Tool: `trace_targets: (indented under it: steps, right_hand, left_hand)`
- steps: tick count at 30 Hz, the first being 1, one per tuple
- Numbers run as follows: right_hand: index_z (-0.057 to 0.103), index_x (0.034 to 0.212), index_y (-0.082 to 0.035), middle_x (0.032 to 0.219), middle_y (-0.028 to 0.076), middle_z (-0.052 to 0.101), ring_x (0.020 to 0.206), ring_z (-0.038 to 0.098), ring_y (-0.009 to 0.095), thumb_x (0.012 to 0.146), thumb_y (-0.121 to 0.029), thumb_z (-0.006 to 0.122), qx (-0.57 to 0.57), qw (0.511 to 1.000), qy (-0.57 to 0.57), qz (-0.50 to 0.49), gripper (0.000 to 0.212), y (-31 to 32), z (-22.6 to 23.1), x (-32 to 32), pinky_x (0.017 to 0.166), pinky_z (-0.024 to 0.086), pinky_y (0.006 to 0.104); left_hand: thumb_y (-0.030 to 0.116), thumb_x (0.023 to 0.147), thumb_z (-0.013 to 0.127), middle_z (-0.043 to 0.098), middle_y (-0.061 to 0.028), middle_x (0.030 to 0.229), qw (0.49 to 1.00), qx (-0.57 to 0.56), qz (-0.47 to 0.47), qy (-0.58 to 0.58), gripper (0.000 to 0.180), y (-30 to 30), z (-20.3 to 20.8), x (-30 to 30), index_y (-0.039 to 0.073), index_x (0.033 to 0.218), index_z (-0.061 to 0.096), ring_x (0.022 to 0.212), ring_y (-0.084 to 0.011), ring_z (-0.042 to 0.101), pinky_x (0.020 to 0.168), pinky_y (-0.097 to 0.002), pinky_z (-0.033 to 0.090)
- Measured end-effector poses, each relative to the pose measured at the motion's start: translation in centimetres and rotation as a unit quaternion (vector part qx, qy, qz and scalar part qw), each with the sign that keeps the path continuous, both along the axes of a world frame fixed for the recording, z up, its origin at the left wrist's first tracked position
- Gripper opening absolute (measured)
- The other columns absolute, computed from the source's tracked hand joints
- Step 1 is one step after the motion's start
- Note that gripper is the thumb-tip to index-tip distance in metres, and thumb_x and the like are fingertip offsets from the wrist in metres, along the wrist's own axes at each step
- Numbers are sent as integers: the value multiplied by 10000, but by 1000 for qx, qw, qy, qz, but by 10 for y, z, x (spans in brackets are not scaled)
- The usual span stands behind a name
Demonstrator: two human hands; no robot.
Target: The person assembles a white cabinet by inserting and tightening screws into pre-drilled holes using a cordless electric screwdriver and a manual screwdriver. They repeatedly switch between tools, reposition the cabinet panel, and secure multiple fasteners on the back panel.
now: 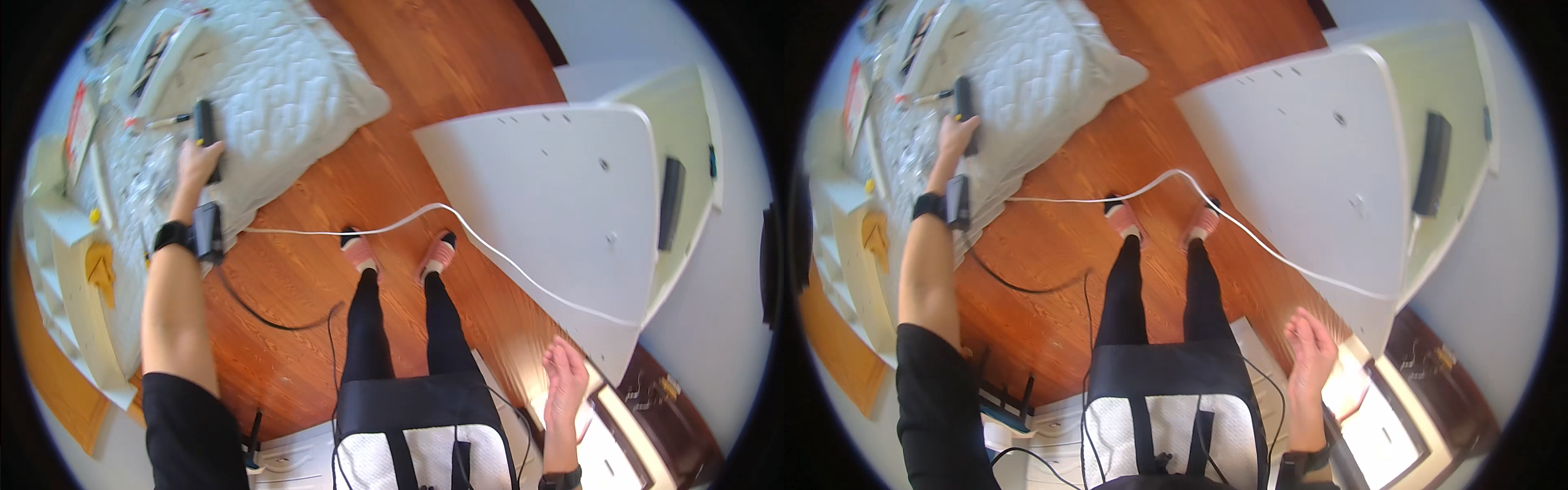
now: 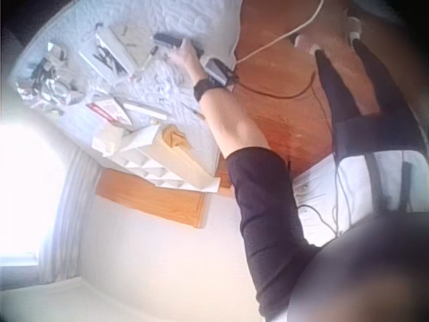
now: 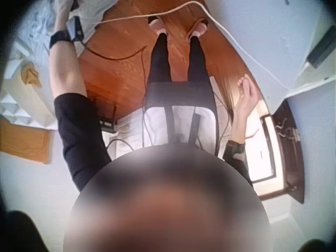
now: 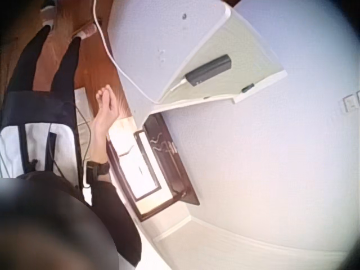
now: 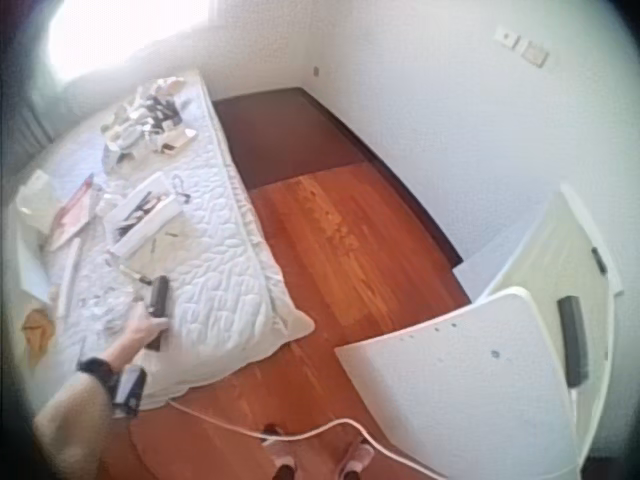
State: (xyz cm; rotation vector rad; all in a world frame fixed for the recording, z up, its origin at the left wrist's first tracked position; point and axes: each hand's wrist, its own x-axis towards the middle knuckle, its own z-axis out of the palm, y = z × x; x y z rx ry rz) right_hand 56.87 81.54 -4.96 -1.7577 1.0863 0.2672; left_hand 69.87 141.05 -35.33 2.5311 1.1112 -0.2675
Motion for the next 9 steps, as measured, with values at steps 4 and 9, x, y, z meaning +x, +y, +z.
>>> trace_targets:
  steps: [4, 9]
  right_hand:
    - [626, 1157, 34, 979, 82, 661, 860, 634, 132, 924, -76, 644, 87, 991, -19, -99, 259, -9, -14, -2, 809, 529, 241]
    - [632, 1139, -3, 1077, 83, 636, 953, 618, 141, 942, -90, 616, 316, 939, -83, -112, 216, -2, 9, -9, 871, 508, 236]
  left_hand:
    - [222, 786, 637, 551, -10, 603, 951, -258, 56, -163, 208, -76, 60, -22, 47, 819, 530, 538, -105, 544, 498, -286, 441]
    - [9, 796, 595, 639, -115, 1033, 879, -419, -82, -211, 360, -181, 169, -95, 33, 1151, 541, 732, -149, 628, 646, -288, 511]
